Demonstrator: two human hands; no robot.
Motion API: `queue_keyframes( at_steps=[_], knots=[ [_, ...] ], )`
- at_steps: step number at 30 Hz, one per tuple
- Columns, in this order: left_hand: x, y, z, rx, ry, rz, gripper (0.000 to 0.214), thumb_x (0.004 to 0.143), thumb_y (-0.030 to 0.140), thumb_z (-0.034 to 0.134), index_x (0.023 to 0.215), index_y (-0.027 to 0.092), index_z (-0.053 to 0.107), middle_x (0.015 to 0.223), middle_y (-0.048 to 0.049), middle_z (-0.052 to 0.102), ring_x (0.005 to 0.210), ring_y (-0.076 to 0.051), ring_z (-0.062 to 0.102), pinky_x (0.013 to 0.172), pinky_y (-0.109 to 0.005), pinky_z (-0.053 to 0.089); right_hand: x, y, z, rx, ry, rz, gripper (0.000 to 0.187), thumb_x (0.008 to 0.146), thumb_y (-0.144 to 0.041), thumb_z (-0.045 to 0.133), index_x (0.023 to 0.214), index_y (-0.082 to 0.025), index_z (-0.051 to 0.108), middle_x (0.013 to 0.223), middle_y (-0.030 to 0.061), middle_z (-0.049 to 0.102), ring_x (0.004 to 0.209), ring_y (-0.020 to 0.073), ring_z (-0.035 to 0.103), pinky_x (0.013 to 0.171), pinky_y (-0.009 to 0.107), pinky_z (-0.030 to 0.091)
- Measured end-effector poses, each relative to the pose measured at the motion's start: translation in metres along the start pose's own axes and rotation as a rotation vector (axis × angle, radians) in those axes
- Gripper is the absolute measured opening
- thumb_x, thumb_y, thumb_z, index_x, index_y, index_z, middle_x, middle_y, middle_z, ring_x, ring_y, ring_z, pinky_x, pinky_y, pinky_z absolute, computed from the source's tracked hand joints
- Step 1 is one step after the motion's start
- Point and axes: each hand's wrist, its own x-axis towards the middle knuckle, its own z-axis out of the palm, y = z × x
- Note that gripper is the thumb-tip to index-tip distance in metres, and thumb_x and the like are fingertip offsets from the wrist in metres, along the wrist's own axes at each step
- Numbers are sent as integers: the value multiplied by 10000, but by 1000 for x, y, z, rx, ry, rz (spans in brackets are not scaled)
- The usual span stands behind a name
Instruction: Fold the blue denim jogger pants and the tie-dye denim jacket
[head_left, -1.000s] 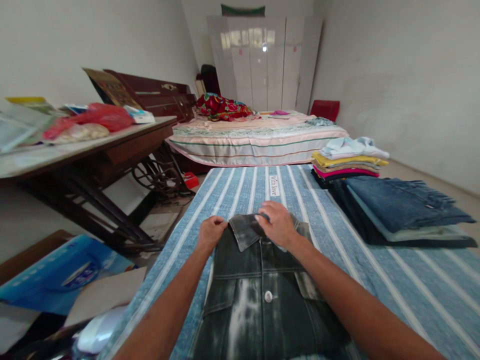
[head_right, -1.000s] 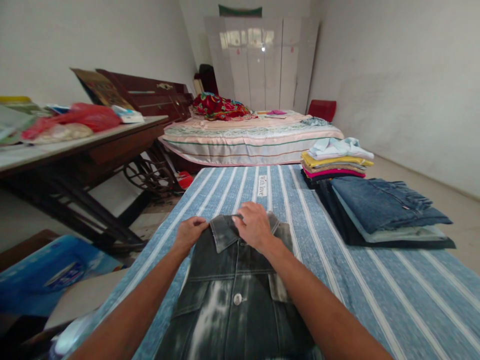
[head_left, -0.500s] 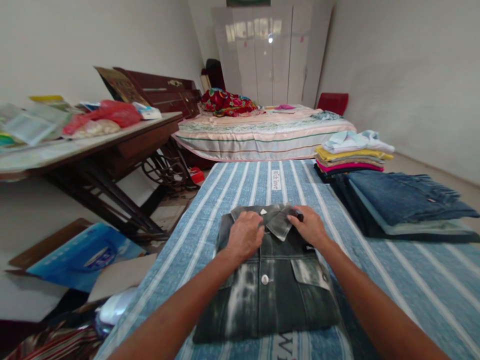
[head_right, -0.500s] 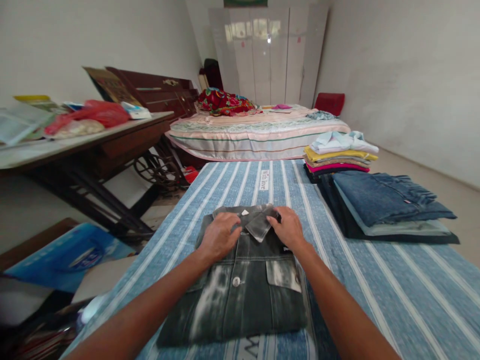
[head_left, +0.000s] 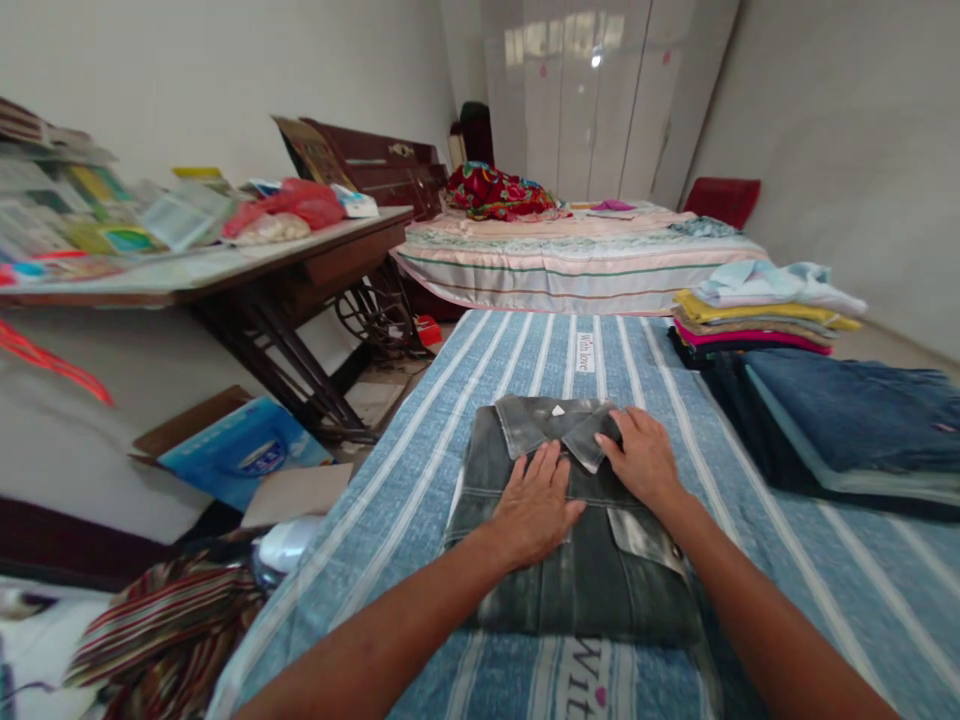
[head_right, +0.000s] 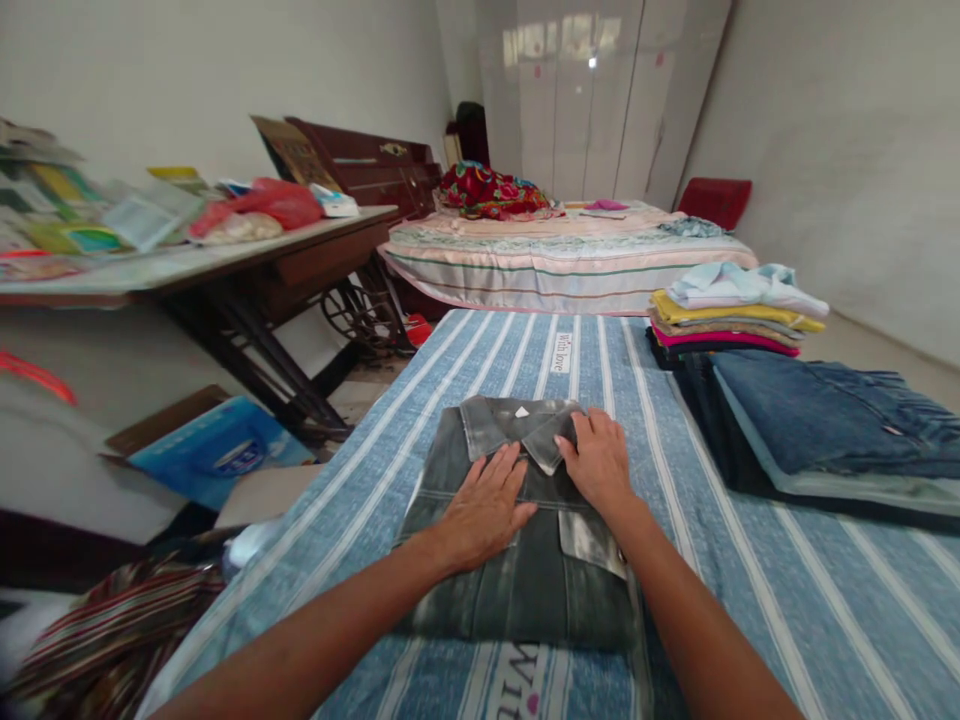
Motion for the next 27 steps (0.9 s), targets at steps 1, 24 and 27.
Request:
queue_keyframes(
  at_steps=[1,24,27],
  knots=[
    [0,1,0,-10,-4,-1,570,914,457,363,1372,117,366,1506,-174,242,1409,-287,156,1110,-507,202,-3,-6,-3,-24,-4,-31,386,849,-379,488,1147,-151,576,1241,182,531,1184,343,448,980,533,335],
    [-6,2,6,-72,54,-21,582,920,469,341,1379,112,356,1516,-144,233,1407,-255,176,1128,-484,192,-35,-30,-9,226,-60,-29,425,875,-456,425,1084,-144,625,1156,151,612,1132,253,531,1004,423,390],
    [-5,0,6,-37,81,-19,570,920,467,353,1369,115,379,1514,-141,236,1404,-251,190,1125,-482,208,-37,-18,-24,284,39,271,431,793,-464,490,1050,-147,626,1115,146,617,1090,282,533,978,444,380]
  ],
)
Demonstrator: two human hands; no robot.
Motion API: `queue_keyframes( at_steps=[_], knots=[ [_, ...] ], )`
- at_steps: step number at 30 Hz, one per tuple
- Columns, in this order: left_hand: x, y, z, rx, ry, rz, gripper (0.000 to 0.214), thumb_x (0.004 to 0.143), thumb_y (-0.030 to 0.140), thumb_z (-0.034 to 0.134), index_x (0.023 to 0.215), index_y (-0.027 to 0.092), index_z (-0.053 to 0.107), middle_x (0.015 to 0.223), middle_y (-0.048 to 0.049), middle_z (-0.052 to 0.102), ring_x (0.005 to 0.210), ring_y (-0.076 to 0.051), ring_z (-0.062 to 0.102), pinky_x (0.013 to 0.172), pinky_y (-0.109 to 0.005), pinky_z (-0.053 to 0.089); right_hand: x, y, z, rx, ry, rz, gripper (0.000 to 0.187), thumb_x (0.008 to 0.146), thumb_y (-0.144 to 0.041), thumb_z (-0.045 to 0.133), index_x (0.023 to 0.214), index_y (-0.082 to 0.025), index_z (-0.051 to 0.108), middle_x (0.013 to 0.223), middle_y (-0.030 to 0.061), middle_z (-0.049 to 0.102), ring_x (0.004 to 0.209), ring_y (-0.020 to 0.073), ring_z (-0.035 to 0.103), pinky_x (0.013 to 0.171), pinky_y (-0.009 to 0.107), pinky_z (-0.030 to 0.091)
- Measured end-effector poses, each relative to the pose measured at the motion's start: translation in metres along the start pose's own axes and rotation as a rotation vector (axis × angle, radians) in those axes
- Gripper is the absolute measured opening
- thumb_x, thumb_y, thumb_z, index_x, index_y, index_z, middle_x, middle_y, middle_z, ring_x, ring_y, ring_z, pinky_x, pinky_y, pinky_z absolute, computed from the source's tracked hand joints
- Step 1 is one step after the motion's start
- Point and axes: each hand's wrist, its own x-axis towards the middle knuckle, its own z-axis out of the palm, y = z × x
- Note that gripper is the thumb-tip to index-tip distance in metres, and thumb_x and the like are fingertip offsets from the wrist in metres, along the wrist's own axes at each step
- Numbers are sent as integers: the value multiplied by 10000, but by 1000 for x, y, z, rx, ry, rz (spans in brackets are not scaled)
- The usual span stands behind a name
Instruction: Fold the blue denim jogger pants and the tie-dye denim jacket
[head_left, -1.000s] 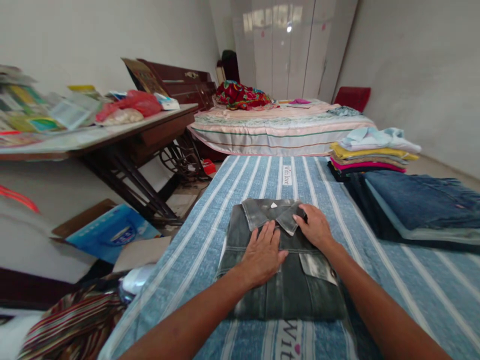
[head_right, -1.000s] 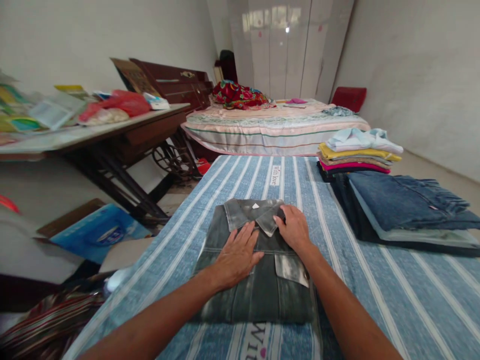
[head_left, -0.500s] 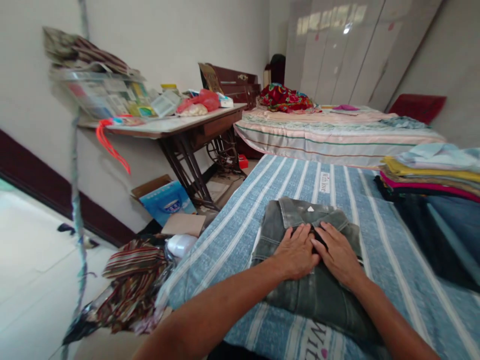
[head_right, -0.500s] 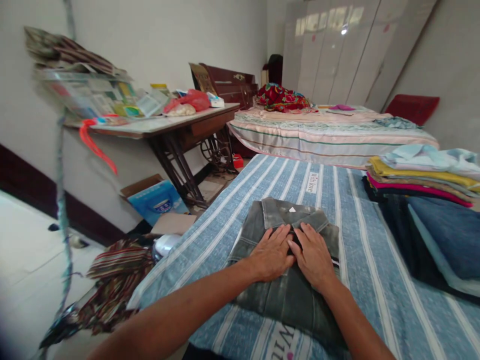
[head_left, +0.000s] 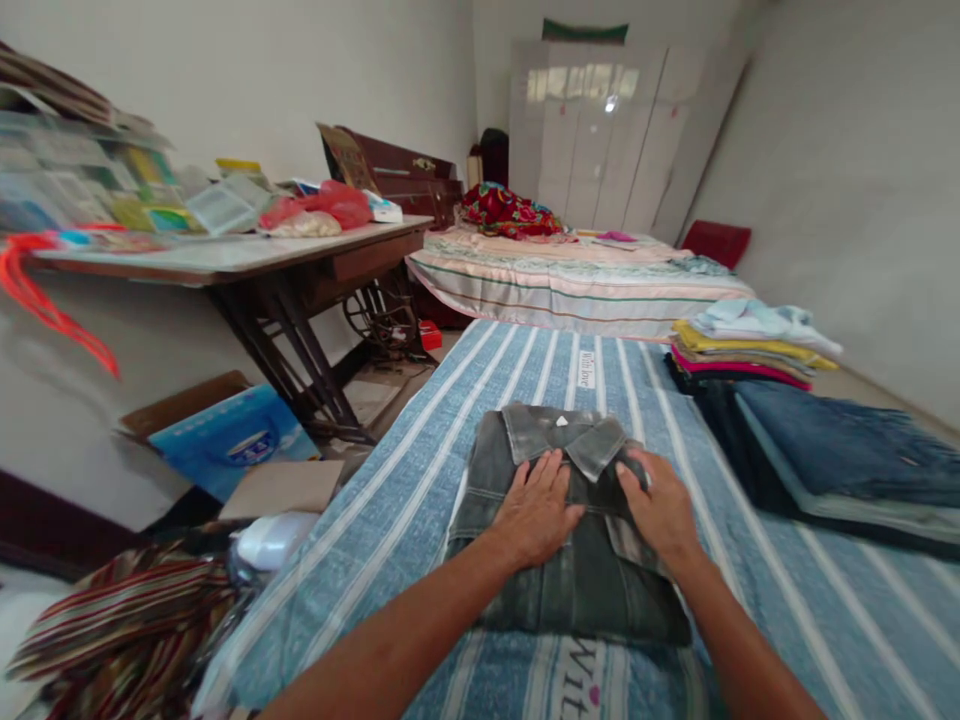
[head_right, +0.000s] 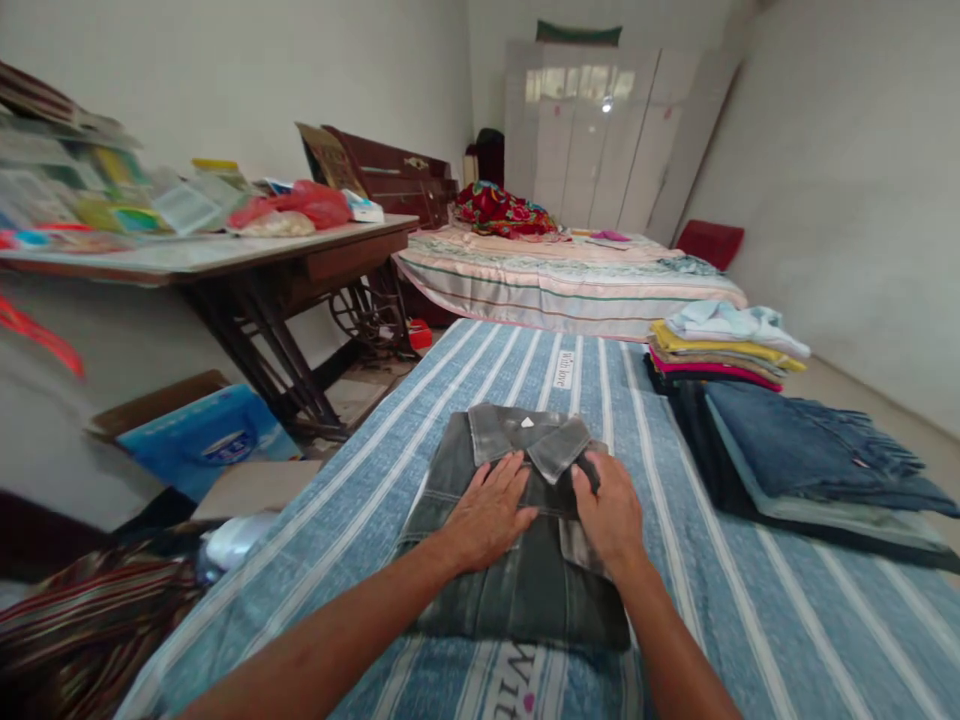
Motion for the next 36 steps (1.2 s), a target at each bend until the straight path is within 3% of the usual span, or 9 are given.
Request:
queue_keyframes(
  at_steps=[4,8,18,27,31,36],
  knots=[
    [3,-2,-3,45,6,-4,530,920,414,381,1357,116,409,1505,-130,260,1396,-247,219,1123,-475,218,-8,15,-11,142,27,386,522,679,-477,568,1065,-127,609,917,112,661,865,272,608,817,411,452],
    [9,-6,-6,93,9,5,495,904,360,422,1334,117,446,1491,-131,291,1383,-254,255,1110,-472,250,-14,21,-5,249,21,487,530,658,-455,590,1058,-109,589,658,15,622,628,191,603,610,296,463],
    [13,-20,5,106,128,71,471,893,369,419,1288,125,500,1454,-138,366,1343,-263,341,1072,-478,318,-4,16,-1,361,-49,634,321,639,-376,665,870,-154,647,559,-13,606,521,148,564,479,234,384],
    [5,-4,-6,23,20,3,489,908,391,414,1322,132,446,1488,-126,310,1376,-247,271,1110,-472,247,-18,11,-13,365,-247,698,349,667,-469,625,750,-137,693,618,54,680,576,190,626,521,262,435],
    [-1,3,-5,-33,-3,-6,533,909,456,400,1330,128,408,1506,-132,267,1388,-243,235,1118,-473,228,-21,24,-16,304,-342,702,437,667,-501,618,887,-135,710,645,65,697,638,229,655,559,289,459],
    [-4,7,-4,-110,-19,-8,535,908,474,391,1305,116,412,1498,-143,281,1390,-255,220,1118,-499,220,-21,41,-19,98,-294,701,554,644,-512,650,1042,-128,693,787,103,728,760,270,680,642,326,500]
  ],
)
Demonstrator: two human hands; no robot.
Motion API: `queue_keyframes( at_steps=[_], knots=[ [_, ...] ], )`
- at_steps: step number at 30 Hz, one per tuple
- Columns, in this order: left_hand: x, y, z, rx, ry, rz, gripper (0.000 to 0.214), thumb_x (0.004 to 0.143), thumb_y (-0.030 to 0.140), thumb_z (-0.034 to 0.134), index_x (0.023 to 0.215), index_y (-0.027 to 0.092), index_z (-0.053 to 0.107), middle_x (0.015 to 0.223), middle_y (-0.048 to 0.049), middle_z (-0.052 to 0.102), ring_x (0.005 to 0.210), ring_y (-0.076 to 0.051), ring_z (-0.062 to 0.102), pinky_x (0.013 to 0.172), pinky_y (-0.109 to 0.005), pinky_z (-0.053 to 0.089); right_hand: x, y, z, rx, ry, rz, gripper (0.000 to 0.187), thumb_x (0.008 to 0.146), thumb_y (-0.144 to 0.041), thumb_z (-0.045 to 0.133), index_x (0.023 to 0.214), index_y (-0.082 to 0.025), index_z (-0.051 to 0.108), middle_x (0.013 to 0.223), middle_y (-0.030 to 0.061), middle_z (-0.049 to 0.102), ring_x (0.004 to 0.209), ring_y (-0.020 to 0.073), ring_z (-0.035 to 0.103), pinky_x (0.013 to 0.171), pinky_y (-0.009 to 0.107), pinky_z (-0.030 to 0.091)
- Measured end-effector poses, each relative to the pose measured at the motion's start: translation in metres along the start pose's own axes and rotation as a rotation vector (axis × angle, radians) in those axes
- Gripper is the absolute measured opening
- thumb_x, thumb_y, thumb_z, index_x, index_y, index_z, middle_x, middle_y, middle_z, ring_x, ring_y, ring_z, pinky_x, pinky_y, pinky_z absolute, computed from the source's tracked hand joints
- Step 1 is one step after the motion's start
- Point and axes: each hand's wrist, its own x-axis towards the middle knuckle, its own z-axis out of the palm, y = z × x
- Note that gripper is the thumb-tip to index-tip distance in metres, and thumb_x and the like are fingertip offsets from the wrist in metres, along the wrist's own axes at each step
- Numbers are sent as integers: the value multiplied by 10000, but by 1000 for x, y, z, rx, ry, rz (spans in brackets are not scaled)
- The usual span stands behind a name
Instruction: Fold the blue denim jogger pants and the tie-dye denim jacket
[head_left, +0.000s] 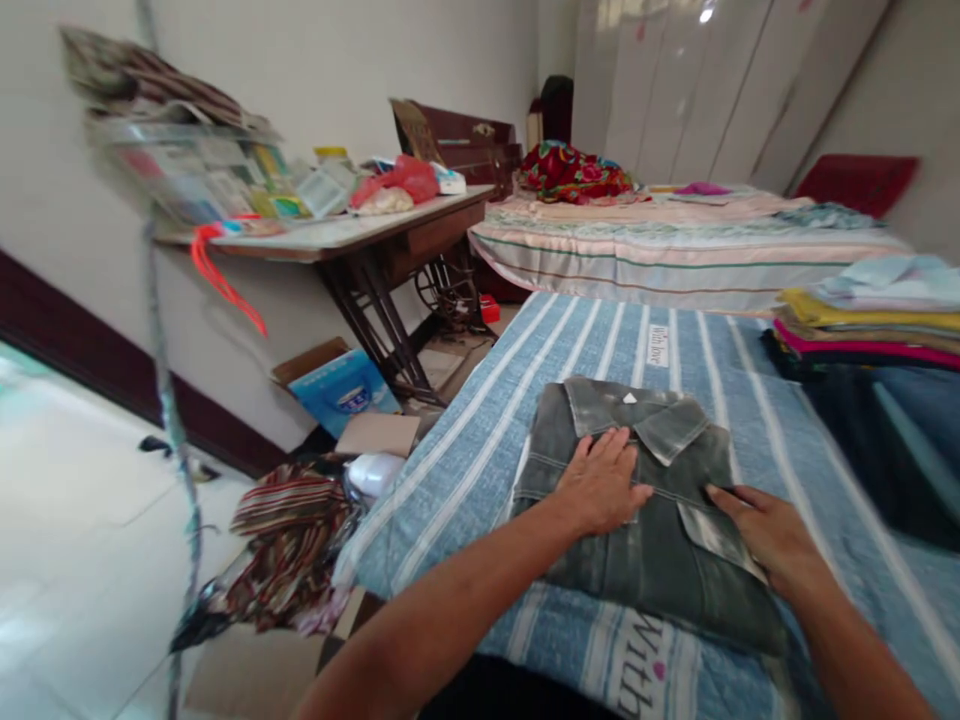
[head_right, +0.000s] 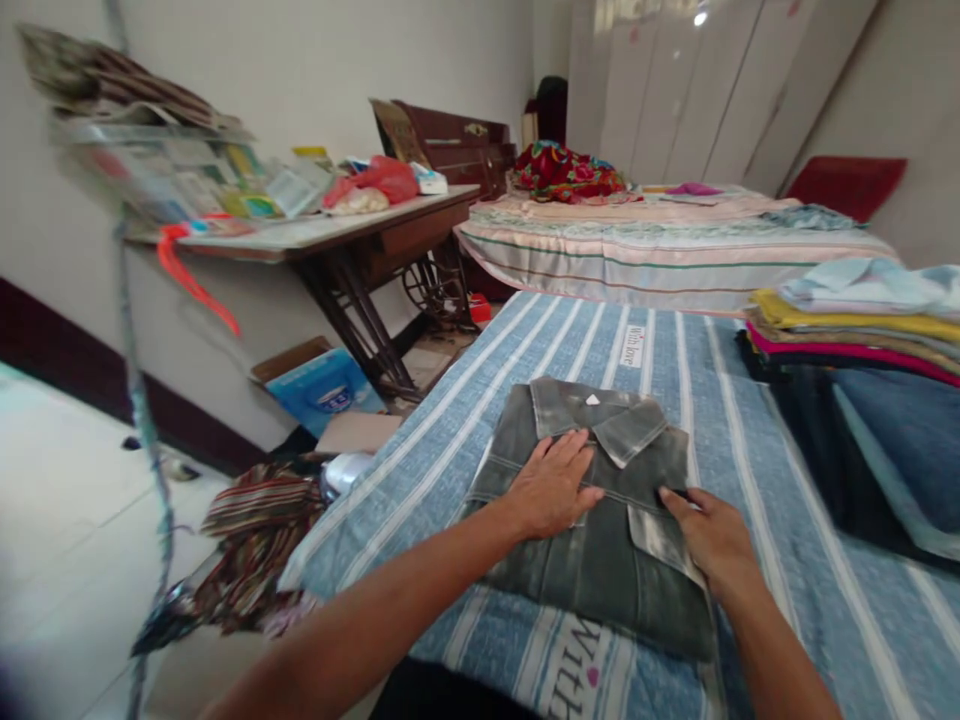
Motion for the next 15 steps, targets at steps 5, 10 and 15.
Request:
queue_keyframes(
  at_steps=[5,10,15],
  knots=[
    [0,-3,-5,-152,94,36,455,868,416,501,1207,112,496,1410,-175,412,1322,-272,359,1085,-471,302,0,4,-3,87,5,49,520,597,-457,724,1023,-160,710,766,101,726,758,274,683,659,339,525],
    [-5,-29,-30,-306,327,-144,361,818,315,576,1138,150,551,1333,-133,508,1269,-221,434,1085,-359,321,-10,-4,-3,191,-22,106,485,605,-447,749,1011,-186,702,742,97,726,694,264,688,616,332,539],
    [-30,-75,-53,-450,347,-684,360,758,276,593,1073,104,580,1218,-178,576,1199,-297,493,1025,-419,362,-30,-20,-8,446,-155,271,250,657,-395,723,792,-187,694,546,53,670,457,217,616,472,317,499]
  ],
)
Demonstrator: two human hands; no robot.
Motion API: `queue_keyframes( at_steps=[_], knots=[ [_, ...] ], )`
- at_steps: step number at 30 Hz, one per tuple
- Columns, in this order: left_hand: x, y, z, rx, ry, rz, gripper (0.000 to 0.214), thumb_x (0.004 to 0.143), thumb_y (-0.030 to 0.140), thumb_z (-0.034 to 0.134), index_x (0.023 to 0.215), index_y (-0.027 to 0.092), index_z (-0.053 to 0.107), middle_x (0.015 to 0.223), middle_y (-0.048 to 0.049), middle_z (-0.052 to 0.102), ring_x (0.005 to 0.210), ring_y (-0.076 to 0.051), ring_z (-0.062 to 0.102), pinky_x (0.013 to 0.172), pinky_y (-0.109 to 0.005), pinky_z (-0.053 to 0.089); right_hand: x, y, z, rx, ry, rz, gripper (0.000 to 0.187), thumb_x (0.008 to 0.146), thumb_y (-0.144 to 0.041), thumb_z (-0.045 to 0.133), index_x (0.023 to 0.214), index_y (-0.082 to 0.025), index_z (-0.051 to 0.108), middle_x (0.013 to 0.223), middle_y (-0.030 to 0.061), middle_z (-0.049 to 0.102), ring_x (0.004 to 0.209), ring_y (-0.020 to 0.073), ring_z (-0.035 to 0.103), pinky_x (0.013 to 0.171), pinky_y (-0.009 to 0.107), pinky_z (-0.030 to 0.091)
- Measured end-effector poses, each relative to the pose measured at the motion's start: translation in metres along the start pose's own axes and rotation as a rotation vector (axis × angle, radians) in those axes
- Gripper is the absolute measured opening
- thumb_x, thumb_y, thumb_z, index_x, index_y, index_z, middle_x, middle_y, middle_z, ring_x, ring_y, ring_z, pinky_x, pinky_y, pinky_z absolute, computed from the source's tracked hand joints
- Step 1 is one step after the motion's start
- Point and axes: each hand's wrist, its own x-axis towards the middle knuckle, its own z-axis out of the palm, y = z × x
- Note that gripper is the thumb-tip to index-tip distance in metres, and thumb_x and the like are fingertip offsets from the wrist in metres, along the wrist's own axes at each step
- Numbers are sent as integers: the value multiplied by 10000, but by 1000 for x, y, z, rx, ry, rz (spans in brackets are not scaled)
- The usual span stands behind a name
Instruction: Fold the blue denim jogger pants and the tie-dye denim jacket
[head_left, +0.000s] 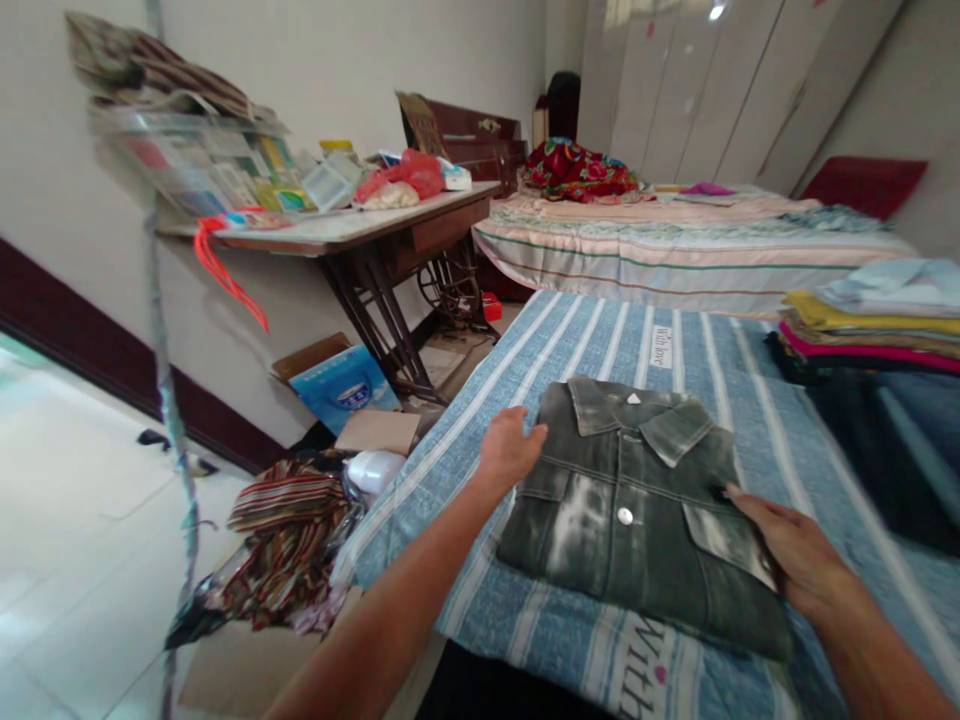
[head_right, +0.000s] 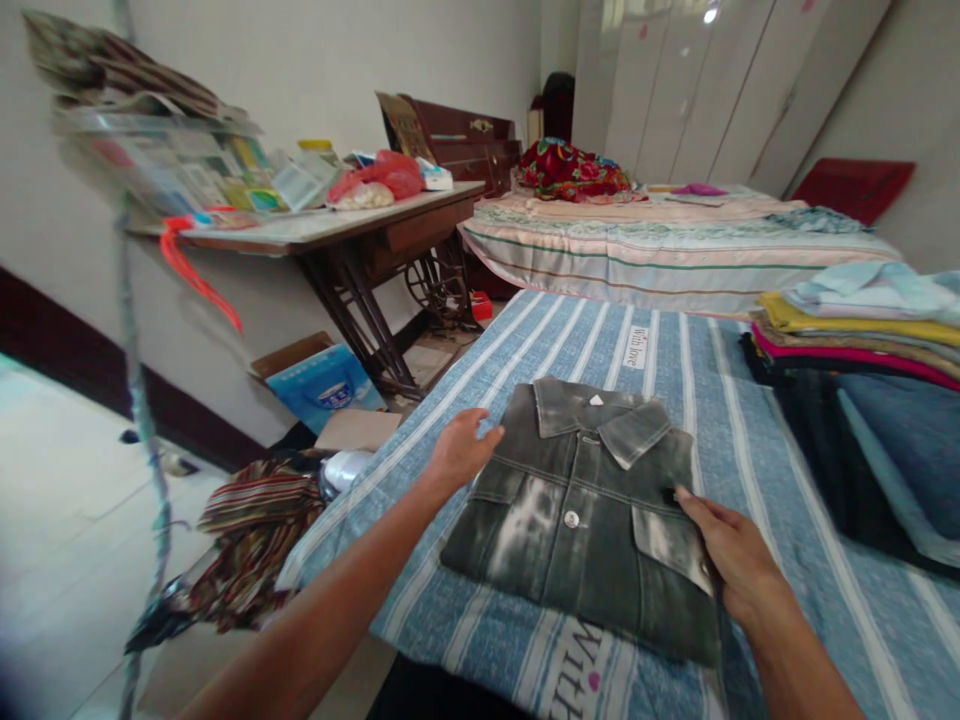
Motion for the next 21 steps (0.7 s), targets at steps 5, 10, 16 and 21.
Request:
queue_keyframes(
  at_steps=[5,10,16,21],
  knots=[
    [5,-26,-18,-190,-149,-267,359,705,380,602,965,134,575,1012,-133,658,929,-275,639,663,-330,517,-5,-3,0,147,-128,2,152,683,-311,706,684,-170,650,585,53,684,458,184,608,446,274,460],
    [10,-20,-20,-378,-317,-369,351,619,445,644,793,150,568,799,-59,663,767,-217,647,558,-294,502,5,-3,-2,197,-220,48,144,678,-283,716,706,-155,655,630,69,701,579,218,669,558,296,518],
    [20,-11,-14,-425,-375,-422,333,557,415,704,710,150,571,555,12,562,500,-132,531,454,-239,408,13,-4,-1,165,-290,31,178,674,-300,722,657,-137,653,590,67,686,519,194,643,555,290,518],
    [27,-4,-8,-393,-383,-400,340,509,407,752,546,160,522,419,51,451,403,-100,434,421,-222,346,13,-6,6,187,-260,-57,154,629,-265,728,673,-140,649,570,48,677,495,179,624,530,281,507]
  ],
)
